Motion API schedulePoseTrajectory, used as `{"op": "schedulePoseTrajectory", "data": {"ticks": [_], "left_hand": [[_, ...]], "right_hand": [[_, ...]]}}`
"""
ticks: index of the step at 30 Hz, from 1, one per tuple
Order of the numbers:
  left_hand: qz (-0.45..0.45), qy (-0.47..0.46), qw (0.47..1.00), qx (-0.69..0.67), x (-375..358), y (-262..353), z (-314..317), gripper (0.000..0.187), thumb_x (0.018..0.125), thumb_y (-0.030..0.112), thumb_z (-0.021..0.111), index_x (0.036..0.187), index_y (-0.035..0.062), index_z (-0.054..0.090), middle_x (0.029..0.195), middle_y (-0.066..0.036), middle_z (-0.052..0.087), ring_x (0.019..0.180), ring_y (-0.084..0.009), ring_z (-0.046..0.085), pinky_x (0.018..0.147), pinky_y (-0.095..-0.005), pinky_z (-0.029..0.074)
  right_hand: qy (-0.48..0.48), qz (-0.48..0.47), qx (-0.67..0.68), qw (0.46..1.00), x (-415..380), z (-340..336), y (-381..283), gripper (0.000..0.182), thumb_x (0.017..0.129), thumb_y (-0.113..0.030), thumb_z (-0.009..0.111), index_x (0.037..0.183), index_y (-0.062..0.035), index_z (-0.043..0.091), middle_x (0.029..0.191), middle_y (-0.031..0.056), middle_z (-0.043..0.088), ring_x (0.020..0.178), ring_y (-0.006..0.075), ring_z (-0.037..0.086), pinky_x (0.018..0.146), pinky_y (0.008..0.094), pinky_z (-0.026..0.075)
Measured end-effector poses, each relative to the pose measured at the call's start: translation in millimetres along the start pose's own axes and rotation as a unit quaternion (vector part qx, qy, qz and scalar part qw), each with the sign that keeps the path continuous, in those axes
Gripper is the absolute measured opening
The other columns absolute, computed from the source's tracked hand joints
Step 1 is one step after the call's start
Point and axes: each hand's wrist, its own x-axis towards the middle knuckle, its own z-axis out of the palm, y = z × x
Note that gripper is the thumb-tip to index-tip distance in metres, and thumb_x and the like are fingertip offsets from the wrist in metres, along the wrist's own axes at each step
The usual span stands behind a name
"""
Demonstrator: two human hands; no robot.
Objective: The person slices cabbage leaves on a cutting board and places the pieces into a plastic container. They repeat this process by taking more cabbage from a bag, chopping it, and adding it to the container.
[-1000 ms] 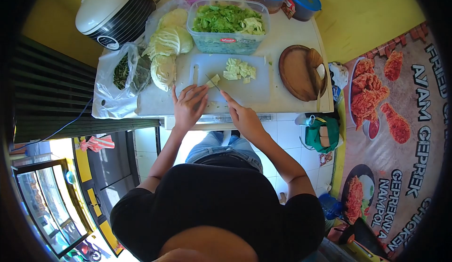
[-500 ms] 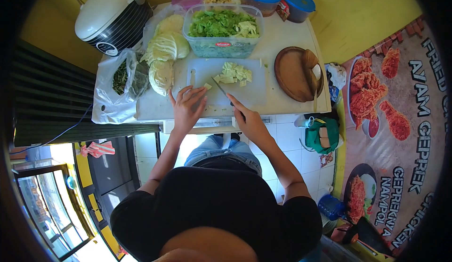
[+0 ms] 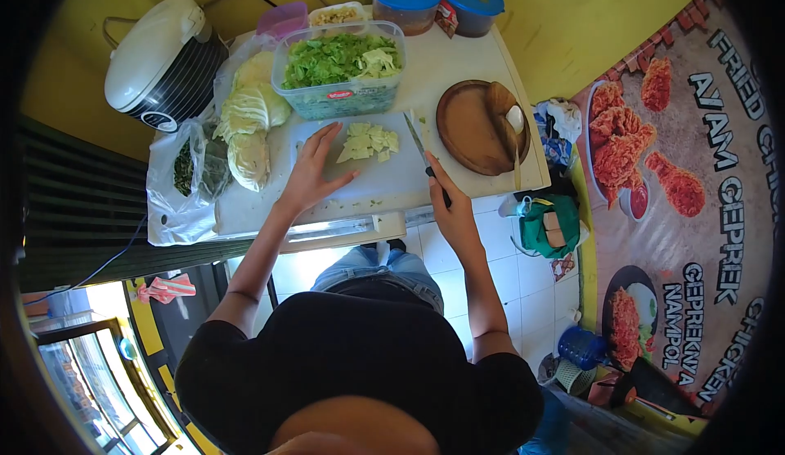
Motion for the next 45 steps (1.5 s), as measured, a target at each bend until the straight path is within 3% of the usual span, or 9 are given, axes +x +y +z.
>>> {"op": "schedulePoseTrajectory", "data": {"ticks": [8, 14, 19, 25, 32, 37, 41, 43, 45], "left_hand": [[0.035, -0.093, 0.989, 0.110, 42, 0, 36, 0.097, 0.074, 0.057, 0.071, 0.145, 0.0070, 0.029, 0.136, -0.018, 0.038, 0.128, -0.0360, 0.037, 0.109, -0.0472, 0.030], [0.088, -0.157, 0.981, 0.068, 68, 4, 51, 0.064, 0.080, 0.049, 0.070, 0.127, 0.0115, 0.048, 0.125, -0.014, 0.043, 0.122, -0.0348, 0.041, 0.104, -0.0481, 0.033], [0.160, -0.186, 0.969, 0.005, 75, 3, 54, 0.034, 0.087, 0.040, 0.065, 0.099, 0.0085, 0.057, 0.100, -0.012, 0.053, 0.097, -0.0322, 0.053, 0.091, -0.0449, 0.042], [0.226, -0.159, 0.959, 0.055, 66, 2, 55, 0.030, 0.088, 0.036, 0.064, 0.086, 0.0076, 0.054, 0.082, -0.011, 0.054, 0.080, -0.0308, 0.059, 0.069, -0.0422, 0.050], [0.237, -0.120, 0.962, 0.057, 69, 24, 20, 0.030, 0.085, 0.033, 0.068, 0.083, 0.0075, 0.053, 0.076, -0.009, 0.052, 0.073, -0.0278, 0.059, 0.062, -0.0405, 0.050], [0.265, 0.027, 0.963, 0.045, 115, 63, -48, 0.026, 0.080, 0.024, 0.074, 0.078, 0.0066, 0.055, 0.075, -0.008, 0.053, 0.065, -0.0269, 0.057, 0.056, -0.0377, 0.048], [0.274, 0.086, 0.958, 0.029, 173, 52, -64, 0.026, 0.082, 0.024, 0.074, 0.084, 0.0051, 0.056, 0.075, -0.009, 0.053, 0.066, -0.0283, 0.056, 0.057, -0.0365, 0.047], [0.241, 0.058, 0.968, 0.036, 191, 48, -59, 0.029, 0.085, 0.031, 0.071, 0.090, 0.0061, 0.057, 0.082, -0.010, 0.057, 0.074, -0.0287, 0.059, 0.064, -0.0383, 0.050], [0.215, -0.002, 0.977, 0.003, 199, 46, -52, 0.030, 0.086, 0.031, 0.070, 0.090, 0.0048, 0.057, 0.089, -0.011, 0.057, 0.081, -0.0286, 0.058, 0.070, -0.0377, 0.048]], "right_hand": [[0.023, 0.010, 0.009, 1.000, 2, -13, 10, 0.042, 0.101, -0.012, 0.047, 0.143, -0.0170, 0.047, 0.074, -0.0014, 0.045, 0.067, 0.0062, 0.034, 0.062, 0.0202, 0.036], [0.013, -0.004, 0.016, 1.000, 9, -12, 15, 0.042, 0.101, -0.012, 0.047, 0.142, -0.0168, 0.048, 0.071, -0.0022, 0.041, 0.066, 0.0059, 0.033, 0.059, 0.0201, 0.033], [-0.006, 0.009, 0.013, 1.000, 15, -11, 14, 0.042, 0.101, -0.011, 0.047, 0.142, -0.0167, 0.048, 0.071, -0.0027, 0.040, 0.066, 0.0060, 0.032, 0.058, 0.0204, 0.033], [-0.013, -0.020, 0.013, 1.000, 19, -6, 15, 0.042, 0.101, -0.011, 0.047, 0.142, -0.0169, 0.048, 0.072, -0.0026, 0.040, 0.066, 0.0062, 0.034, 0.059, 0.0204, 0.034], [-0.024, -0.033, 0.016, 0.999, 22, 1, 10, 0.041, 0.101, -0.012, 0.047, 0.142, -0.0147, 0.048, 0.077, -0.0020, 0.045, 0.068, 0.0062, 0.034, 0.062, 0.0203, 0.035], [-0.039, -0.012, 0.027, 0.999, 22, 7, 8, 0.042, 0.101, -0.012, 0.048, 0.142, -0.0141, 0.048, 0.075, -0.0053, 0.040, 0.065, 0.0051, 0.029, 0.057, 0.0195, 0.029], [-0.056, -0.020, 0.030, 0.998, 25, 12, 6, 0.042, 0.100, -0.011, 0.048, 0.142, -0.0147, 0.048, 0.093, 0.0030, 0.057, 0.071, 0.0064, 0.038, 0.065, 0.0208, 0.038], [-0.066, -0.034, 0.027, 0.997, 27, 14, 8, 0.042, 0.100, -0.012, 0.048, 0.142, -0.0165, 0.047, 0.114, 0.0120, 0.065, 0.076, 0.0076, 0.045, 0.073, 0.0227, 0.043], [-0.073, -0.023, 0.032, 0.997, 29, 14, 5, 0.042, 0.100, -0.011, 0.048, 0.142, -0.0143, 0.047, 0.115, 0.0087, 0.064, 0.075, 0.0071, 0.043, 0.072, 0.0214, 0.042]]}}
